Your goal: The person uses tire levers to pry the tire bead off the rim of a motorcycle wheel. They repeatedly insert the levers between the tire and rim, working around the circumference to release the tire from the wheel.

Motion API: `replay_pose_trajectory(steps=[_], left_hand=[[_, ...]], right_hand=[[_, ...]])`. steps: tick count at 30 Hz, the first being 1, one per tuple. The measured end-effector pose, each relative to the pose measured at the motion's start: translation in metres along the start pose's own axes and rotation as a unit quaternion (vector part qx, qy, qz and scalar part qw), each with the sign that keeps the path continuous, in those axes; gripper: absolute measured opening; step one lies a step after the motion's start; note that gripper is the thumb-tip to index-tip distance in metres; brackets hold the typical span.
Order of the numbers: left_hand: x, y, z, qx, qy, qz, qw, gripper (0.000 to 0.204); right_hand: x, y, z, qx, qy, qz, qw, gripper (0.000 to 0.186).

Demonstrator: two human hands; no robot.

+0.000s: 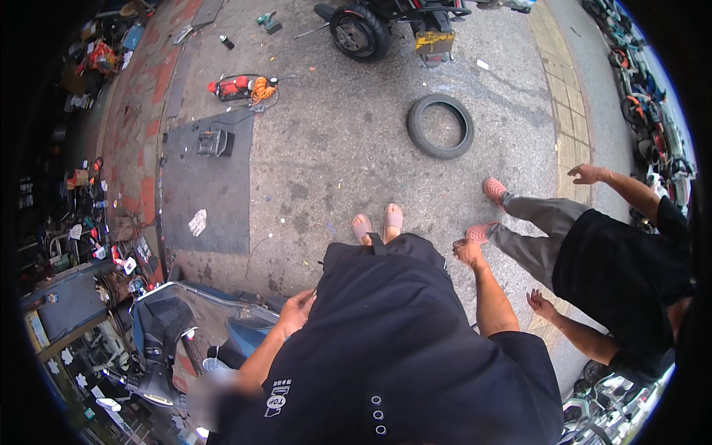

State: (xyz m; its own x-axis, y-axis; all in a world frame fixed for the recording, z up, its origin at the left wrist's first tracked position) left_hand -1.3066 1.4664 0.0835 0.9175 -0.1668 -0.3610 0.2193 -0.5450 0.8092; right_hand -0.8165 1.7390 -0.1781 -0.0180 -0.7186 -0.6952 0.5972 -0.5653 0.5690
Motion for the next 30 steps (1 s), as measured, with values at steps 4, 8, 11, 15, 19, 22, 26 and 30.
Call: replay_pose_trajectory(steps=[4, 8, 11, 15, 19, 22, 26, 30], left_hand=[[0.013, -0.013, -0.006, 0.035, -0.001, 0.025, 0.999, 0.041], [0.006, -0.009, 0.003, 0.022, -0.019, 0.012, 0.999, 0.04], [0.014, -0.014, -0.004, 0.027, -0.01, 0.028, 0.999, 0.04], [0.005, -0.006, 0.004, 0.023, -0.019, 0.006, 1.0, 0.04], [0.006, -0.006, 0.004, 0.043, -0.019, 0.001, 0.999, 0.04], [0.013, -0.011, 0.002, 0.028, -0.007, 0.008, 1.0, 0.04], [0.017, -0.016, 0.004, 0.039, -0.002, 0.009, 0.999, 0.04], [0.014, -0.016, 0.01, 0.038, -0.007, -0.007, 0.999, 0.039]], right_hand=[[0.018, 0.014, -0.06, 0.035, -0.051, 0.006, 0.998, 0.017], [0.015, 0.005, -0.028, -0.009, 0.006, 0.022, 1.0, 0.018], [0.01, 0.02, -0.043, -0.018, -0.002, 0.023, 1.0, 0.019], [-0.012, 0.011, 0.007, 0.007, 0.093, 0.05, 0.994, 0.019], [-0.02, 0.018, 0.01, 0.0, 0.033, 0.009, 0.999, 0.019], [0.007, 0.019, -0.043, 0.103, -0.17, -0.007, 0.98, 0.016], [0.032, 0.02, -0.089, 0.201, -0.397, -0.051, 0.894, 0.011], [0.02, 0.015, -0.064, 0.17, -0.356, -0.04, 0.918, 0.008]])
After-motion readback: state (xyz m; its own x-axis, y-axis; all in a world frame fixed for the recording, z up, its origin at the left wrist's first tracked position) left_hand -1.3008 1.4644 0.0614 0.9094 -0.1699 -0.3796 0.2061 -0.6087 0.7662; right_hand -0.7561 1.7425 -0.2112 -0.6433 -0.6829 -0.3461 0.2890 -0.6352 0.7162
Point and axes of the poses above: each hand's wrist, its own y-axis away from the middle knuckle, its own x-axis out of the palm, z = x × y, the point moved 9 cm from there along -y, towards the middle knuckle, and after that the axes turned 14 degrees about -y, right-handed, at the moved point
